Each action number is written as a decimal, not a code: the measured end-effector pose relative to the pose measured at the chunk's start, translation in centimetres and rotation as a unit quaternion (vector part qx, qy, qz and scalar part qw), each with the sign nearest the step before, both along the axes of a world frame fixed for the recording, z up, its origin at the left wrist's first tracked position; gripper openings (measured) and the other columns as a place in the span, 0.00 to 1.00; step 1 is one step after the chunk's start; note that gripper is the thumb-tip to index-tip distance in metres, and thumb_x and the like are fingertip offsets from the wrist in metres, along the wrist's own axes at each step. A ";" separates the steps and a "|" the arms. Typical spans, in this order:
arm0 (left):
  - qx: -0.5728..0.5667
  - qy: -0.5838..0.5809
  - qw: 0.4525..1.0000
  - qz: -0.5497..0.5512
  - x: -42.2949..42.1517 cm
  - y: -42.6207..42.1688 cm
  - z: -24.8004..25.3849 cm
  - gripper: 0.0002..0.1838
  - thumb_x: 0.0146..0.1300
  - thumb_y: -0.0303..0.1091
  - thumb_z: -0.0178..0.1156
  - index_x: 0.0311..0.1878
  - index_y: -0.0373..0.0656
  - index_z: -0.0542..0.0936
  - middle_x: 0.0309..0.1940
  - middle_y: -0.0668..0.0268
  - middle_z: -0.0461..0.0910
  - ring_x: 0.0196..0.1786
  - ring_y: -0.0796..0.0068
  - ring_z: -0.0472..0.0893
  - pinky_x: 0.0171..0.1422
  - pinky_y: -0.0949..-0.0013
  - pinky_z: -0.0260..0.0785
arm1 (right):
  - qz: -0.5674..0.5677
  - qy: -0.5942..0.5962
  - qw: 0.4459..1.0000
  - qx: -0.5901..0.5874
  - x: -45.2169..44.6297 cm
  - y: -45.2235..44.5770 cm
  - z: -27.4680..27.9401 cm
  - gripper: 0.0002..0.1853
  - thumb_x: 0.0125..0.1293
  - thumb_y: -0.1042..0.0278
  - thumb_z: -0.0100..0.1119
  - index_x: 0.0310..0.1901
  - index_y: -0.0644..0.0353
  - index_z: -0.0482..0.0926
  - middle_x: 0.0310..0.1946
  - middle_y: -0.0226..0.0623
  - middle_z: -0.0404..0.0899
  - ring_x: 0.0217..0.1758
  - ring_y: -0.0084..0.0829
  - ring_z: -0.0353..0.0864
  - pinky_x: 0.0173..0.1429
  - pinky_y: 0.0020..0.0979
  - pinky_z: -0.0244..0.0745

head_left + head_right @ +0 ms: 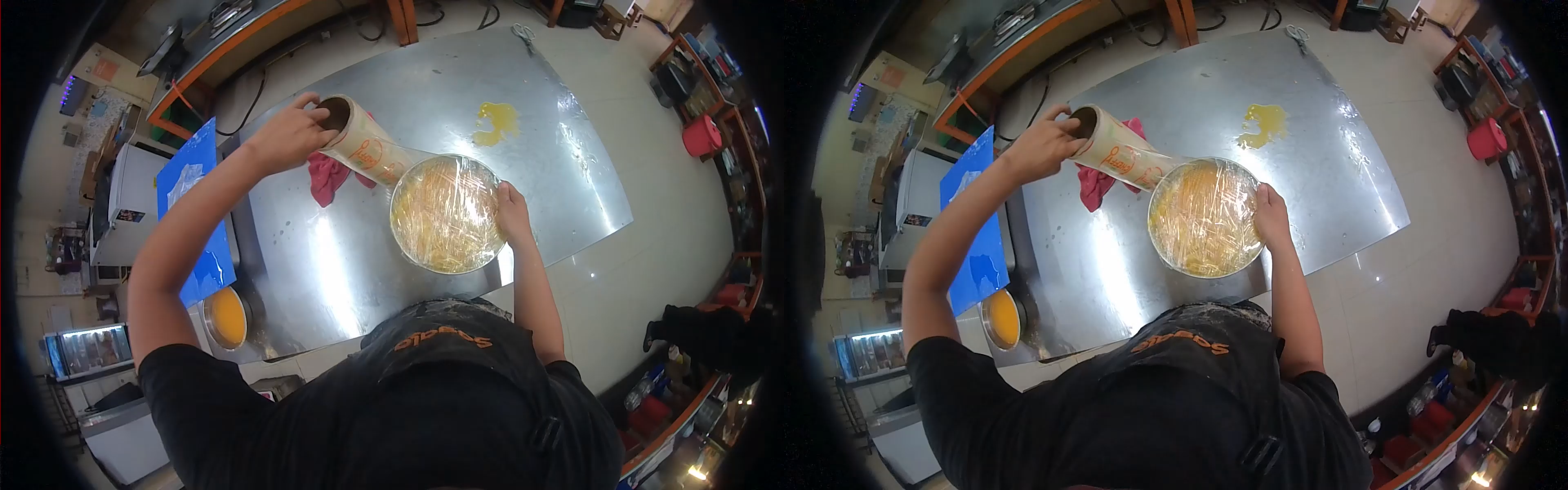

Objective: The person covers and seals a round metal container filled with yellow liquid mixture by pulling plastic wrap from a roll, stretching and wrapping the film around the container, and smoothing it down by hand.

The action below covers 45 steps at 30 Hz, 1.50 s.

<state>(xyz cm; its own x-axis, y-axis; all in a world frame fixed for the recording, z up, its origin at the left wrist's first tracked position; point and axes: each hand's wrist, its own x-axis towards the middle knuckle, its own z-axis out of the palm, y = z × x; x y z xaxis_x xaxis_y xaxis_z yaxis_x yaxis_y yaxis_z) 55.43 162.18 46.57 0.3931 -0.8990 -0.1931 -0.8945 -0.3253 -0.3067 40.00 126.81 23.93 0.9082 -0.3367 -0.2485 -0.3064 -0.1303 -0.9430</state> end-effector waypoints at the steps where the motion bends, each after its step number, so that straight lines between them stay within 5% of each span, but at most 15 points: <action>1: 0.029 0.004 0.999 0.020 0.1 -1.0 0.6 0.22 0.42 0.29 0.69 0.45 0.44 0.82 0.33 0.61 0.85 0.47 0.63 0.79 0.70 0.55 0.57 | 0.000 -0.002 1.000 0.022 0.3 -0.1 0.0 0.24 0.80 0.53 0.40 0.54 0.67 0.78 0.41 0.44 0.83 0.44 0.33 0.81 0.54 0.36 0.73; 2: 0.029 0.063 0.993 0.098 -0.9 -2.4 1.6 0.22 0.41 0.39 0.73 0.43 0.44 0.84 0.37 0.59 0.85 0.47 0.58 0.80 0.69 0.54 0.58 | 0.001 -0.002 1.000 -0.001 0.3 -0.1 -0.2 0.24 0.80 0.53 0.40 0.54 0.67 0.78 0.40 0.45 0.83 0.44 0.34 0.81 0.54 0.36 0.73; 5: -0.150 0.141 0.946 0.251 -3.4 -4.9 -0.8 0.27 0.38 0.47 0.76 0.42 0.43 0.85 0.39 0.58 0.85 0.48 0.55 0.81 0.66 0.52 0.62 | -0.006 -0.008 0.996 -0.087 0.6 -0.1 -1.1 0.23 0.80 0.54 0.39 0.51 0.66 0.78 0.39 0.46 0.83 0.42 0.36 0.81 0.53 0.36 0.73; 6: -0.126 0.119 0.935 0.309 -3.3 -6.1 -1.1 0.27 0.41 0.50 0.76 0.43 0.42 0.85 0.32 0.57 0.85 0.45 0.59 0.83 0.61 0.57 0.64 | -0.002 -0.004 0.996 -0.090 0.7 -0.2 -1.1 0.23 0.80 0.55 0.39 0.51 0.66 0.78 0.39 0.46 0.83 0.42 0.36 0.81 0.53 0.36 0.73; 10: -0.165 0.085 0.935 0.303 -0.7 -4.9 -2.7 0.14 0.49 0.40 0.69 0.40 0.47 0.88 0.31 0.57 0.85 0.43 0.59 0.83 0.61 0.60 0.63 | 0.019 0.006 0.996 -0.081 0.6 -0.6 -1.1 0.22 0.80 0.55 0.39 0.52 0.66 0.78 0.40 0.47 0.83 0.44 0.36 0.81 0.53 0.35 0.73; 16: -0.062 -0.081 0.994 0.042 4.6 1.1 -2.5 0.12 0.46 0.26 0.63 0.35 0.48 0.88 0.27 0.60 0.83 0.37 0.63 0.81 0.68 0.56 0.60 | 0.020 0.000 0.999 -0.048 0.5 -0.2 -0.5 0.21 0.80 0.56 0.40 0.50 0.66 0.78 0.38 0.39 0.81 0.42 0.28 0.77 0.52 0.32 0.72; 20: 0.023 0.043 0.999 0.025 1.0 2.4 -0.2 0.08 0.50 0.27 0.61 0.31 0.48 0.87 0.25 0.60 0.82 0.37 0.63 0.81 0.70 0.53 0.58 | 0.003 -0.013 0.997 -0.082 0.4 0.0 0.0 0.21 0.80 0.56 0.40 0.52 0.67 0.77 0.39 0.36 0.81 0.43 0.25 0.76 0.52 0.30 0.71; 25: 0.035 0.164 0.985 0.042 -5.0 2.6 2.3 0.03 0.52 0.33 0.64 0.28 0.48 0.86 0.24 0.61 0.80 0.38 0.63 0.83 0.78 0.47 0.49 | 0.020 -0.011 0.998 -0.051 0.6 -0.3 -0.7 0.21 0.80 0.57 0.40 0.54 0.65 0.77 0.42 0.44 0.83 0.45 0.34 0.80 0.54 0.35 0.72; 32: -0.027 0.082 0.990 0.111 -10.0 1.3 1.2 0.08 0.41 0.31 0.71 0.25 0.44 0.82 0.24 0.68 0.78 0.40 0.69 0.81 0.82 0.42 0.41 | 0.018 0.004 0.999 -0.051 0.6 -0.3 -0.6 0.22 0.79 0.57 0.40 0.55 0.67 0.77 0.43 0.45 0.83 0.45 0.34 0.80 0.54 0.35 0.72; 38: -0.027 0.204 0.976 0.064 -11.4 3.5 3.0 0.09 0.32 0.21 0.63 0.22 0.44 0.79 0.24 0.69 0.76 0.38 0.66 0.80 0.77 0.41 0.51 | 0.006 -0.010 0.996 -0.089 0.6 -0.1 -0.5 0.22 0.79 0.57 0.40 0.56 0.67 0.77 0.44 0.49 0.82 0.47 0.38 0.81 0.56 0.36 0.72; 41: 0.007 0.311 0.950 0.027 -14.4 1.4 3.2 0.10 0.35 0.22 0.65 0.26 0.44 0.83 0.28 0.68 0.79 0.43 0.67 0.81 0.77 0.47 0.52 | -0.004 -0.025 0.996 -0.088 0.9 -0.2 -1.0 0.22 0.79 0.57 0.40 0.56 0.67 0.77 0.45 0.49 0.82 0.48 0.39 0.81 0.56 0.37 0.72; 45: -0.088 0.337 0.936 -0.051 -17.4 -1.7 1.3 0.12 0.34 0.25 0.67 0.28 0.46 0.82 0.28 0.71 0.77 0.42 0.69 0.78 0.76 0.45 0.52 | -0.004 -0.012 0.997 -0.078 0.7 0.0 -0.8 0.22 0.79 0.57 0.40 0.56 0.67 0.77 0.45 0.48 0.83 0.48 0.39 0.81 0.56 0.36 0.72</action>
<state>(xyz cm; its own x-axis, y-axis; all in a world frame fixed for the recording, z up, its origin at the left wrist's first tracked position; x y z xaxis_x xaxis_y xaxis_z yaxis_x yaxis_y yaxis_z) 37.99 160.52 47.91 0.1452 -0.9664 -0.2119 -0.8947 -0.2197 0.3890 40.67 126.78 23.16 0.9106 -0.3761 -0.1713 -0.2860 -0.2741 -0.9182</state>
